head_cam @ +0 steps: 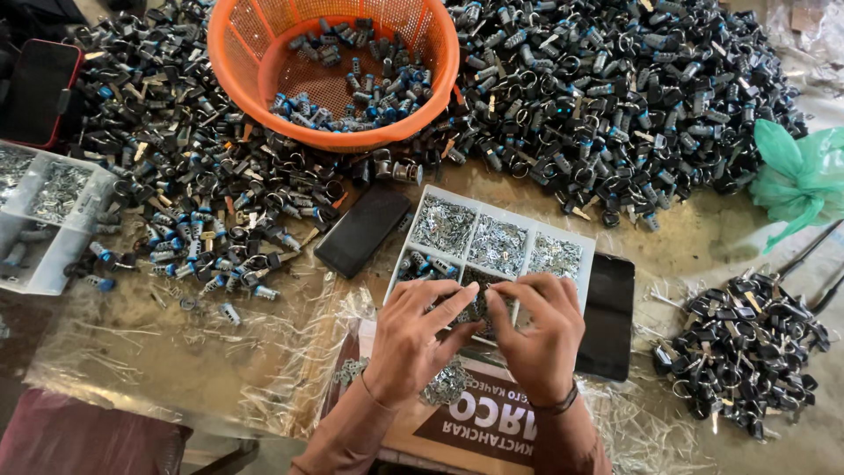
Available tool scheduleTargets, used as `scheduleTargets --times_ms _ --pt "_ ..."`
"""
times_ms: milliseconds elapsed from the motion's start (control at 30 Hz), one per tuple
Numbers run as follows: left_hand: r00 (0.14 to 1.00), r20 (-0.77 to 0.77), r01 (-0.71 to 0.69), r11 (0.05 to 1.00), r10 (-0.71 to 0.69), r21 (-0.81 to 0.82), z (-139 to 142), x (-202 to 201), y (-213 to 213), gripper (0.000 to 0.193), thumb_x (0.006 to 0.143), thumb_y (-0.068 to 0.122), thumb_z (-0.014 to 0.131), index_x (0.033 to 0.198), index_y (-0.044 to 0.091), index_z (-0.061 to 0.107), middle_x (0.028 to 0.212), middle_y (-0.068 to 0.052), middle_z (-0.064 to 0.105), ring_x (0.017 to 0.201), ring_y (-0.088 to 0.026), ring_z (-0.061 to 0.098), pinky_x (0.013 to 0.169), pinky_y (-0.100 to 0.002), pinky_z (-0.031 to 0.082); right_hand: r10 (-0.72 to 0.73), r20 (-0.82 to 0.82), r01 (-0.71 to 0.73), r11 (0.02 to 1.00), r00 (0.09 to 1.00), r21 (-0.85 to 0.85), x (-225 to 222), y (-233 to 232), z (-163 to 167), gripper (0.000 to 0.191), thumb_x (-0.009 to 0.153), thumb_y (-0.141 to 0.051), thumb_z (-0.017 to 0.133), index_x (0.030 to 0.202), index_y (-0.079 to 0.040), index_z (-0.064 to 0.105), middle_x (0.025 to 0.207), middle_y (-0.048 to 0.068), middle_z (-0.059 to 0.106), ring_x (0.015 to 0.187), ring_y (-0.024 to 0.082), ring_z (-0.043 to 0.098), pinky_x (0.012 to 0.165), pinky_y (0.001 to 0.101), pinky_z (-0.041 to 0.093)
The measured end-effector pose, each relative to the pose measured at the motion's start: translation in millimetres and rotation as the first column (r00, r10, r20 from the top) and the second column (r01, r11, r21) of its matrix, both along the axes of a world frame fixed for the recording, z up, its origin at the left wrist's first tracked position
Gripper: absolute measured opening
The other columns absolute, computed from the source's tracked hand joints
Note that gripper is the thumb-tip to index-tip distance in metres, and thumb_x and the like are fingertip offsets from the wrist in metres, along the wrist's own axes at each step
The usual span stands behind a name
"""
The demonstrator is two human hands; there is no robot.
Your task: The person sits at a workbench covered with lock cylinders and small metal parts. They pick tiny components such as springs and pins from a compartment tray, insert them by hand into lock bodies one at a time, and place finished locks into an orange basket.
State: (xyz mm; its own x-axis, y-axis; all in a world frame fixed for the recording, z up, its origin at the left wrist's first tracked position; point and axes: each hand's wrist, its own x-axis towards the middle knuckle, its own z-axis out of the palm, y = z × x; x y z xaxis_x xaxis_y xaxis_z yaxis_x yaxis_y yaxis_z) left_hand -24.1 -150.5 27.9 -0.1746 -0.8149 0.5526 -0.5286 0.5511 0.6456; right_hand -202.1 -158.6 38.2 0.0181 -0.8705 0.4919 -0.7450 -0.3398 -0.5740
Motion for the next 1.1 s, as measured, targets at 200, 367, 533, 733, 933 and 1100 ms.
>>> scheduleTargets --times_ms 200,367,533,733,933,1100 --pt "0.999 -0.054 -0.003 0.999 0.0 -0.051 4.6 2.8 0.4 0.044 0.083 0.018 0.086 0.122 0.006 0.07 0.112 -0.007 0.07 0.103 -0.026 0.067 0.095 -0.04 0.051 0.129 0.503 -0.273 0.936 0.855 0.224 -8.7 4.3 -7.4 0.007 0.09 -0.007 0.075 0.091 0.0 0.075 0.092 0.003 0.063 0.077 0.009 0.054 0.066 0.0243 0.043" --pt "0.998 -0.057 -0.028 0.997 0.023 -0.074 4.4 1.5 -0.3 0.042 0.079 0.018 0.087 0.117 0.009 0.072 0.108 -0.005 0.07 0.099 -0.025 0.066 0.094 -0.039 0.051 0.156 0.44 -0.278 0.933 0.885 0.229 -7.2 4.8 -8.8 0.007 0.089 -0.007 0.075 0.092 0.0 0.076 0.09 0.003 0.062 0.074 0.009 0.053 0.065 0.0238 0.043" --pt "0.999 -0.045 -0.012 0.997 0.008 -0.082 4.1 2.4 -0.1 0.042 0.079 0.015 0.088 0.117 0.008 0.072 0.108 -0.004 0.07 0.097 -0.023 0.066 0.092 -0.038 0.051 0.164 0.413 -0.271 0.938 0.896 0.216 -7.8 4.4 -5.7 0.008 0.088 -0.007 0.076 0.091 -0.001 0.076 0.09 0.003 0.064 0.074 0.009 0.054 0.064 0.0236 0.044" --pt "1.0 -0.006 -0.025 0.993 0.025 -0.117 5.2 2.9 0.6 0.043 0.077 0.013 0.088 0.116 0.008 0.073 0.108 -0.004 0.069 0.097 -0.025 0.064 0.09 -0.037 0.05 0.122 0.367 -0.21 0.955 0.922 0.21 -5.1 5.2 -9.9 0.011 0.079 -0.009 0.083 0.087 -0.003 0.079 0.084 0.002 0.065 0.07 0.008 0.056 0.06 0.0215 0.044" --pt "0.999 -0.049 -0.007 0.995 0.003 -0.096 5.5 3.1 2.0 0.044 0.078 0.017 0.089 0.118 0.008 0.073 0.108 -0.003 0.07 0.093 -0.021 0.064 0.088 -0.036 0.05 0.066 0.712 -0.371 0.884 0.699 0.283 -15.7 6.9 -13.4 0.006 0.091 -0.002 0.074 0.092 0.004 0.075 0.095 0.004 0.061 0.08 0.008 0.054 0.064 0.0215 0.041" --pt "0.998 -0.058 0.015 0.994 -0.022 -0.108 4.7 2.7 1.6 0.043 0.079 0.018 0.089 0.118 0.007 0.072 0.109 -0.003 0.069 0.091 -0.02 0.064 0.088 -0.036 0.05 0.125 0.67 -0.377 0.893 0.732 0.247 -12.3 7.3 -18.3 0.006 0.093 -0.001 0.071 0.094 0.005 0.074 0.096 0.005 0.061 0.082 0.009 0.057 0.068 0.0224 0.047"
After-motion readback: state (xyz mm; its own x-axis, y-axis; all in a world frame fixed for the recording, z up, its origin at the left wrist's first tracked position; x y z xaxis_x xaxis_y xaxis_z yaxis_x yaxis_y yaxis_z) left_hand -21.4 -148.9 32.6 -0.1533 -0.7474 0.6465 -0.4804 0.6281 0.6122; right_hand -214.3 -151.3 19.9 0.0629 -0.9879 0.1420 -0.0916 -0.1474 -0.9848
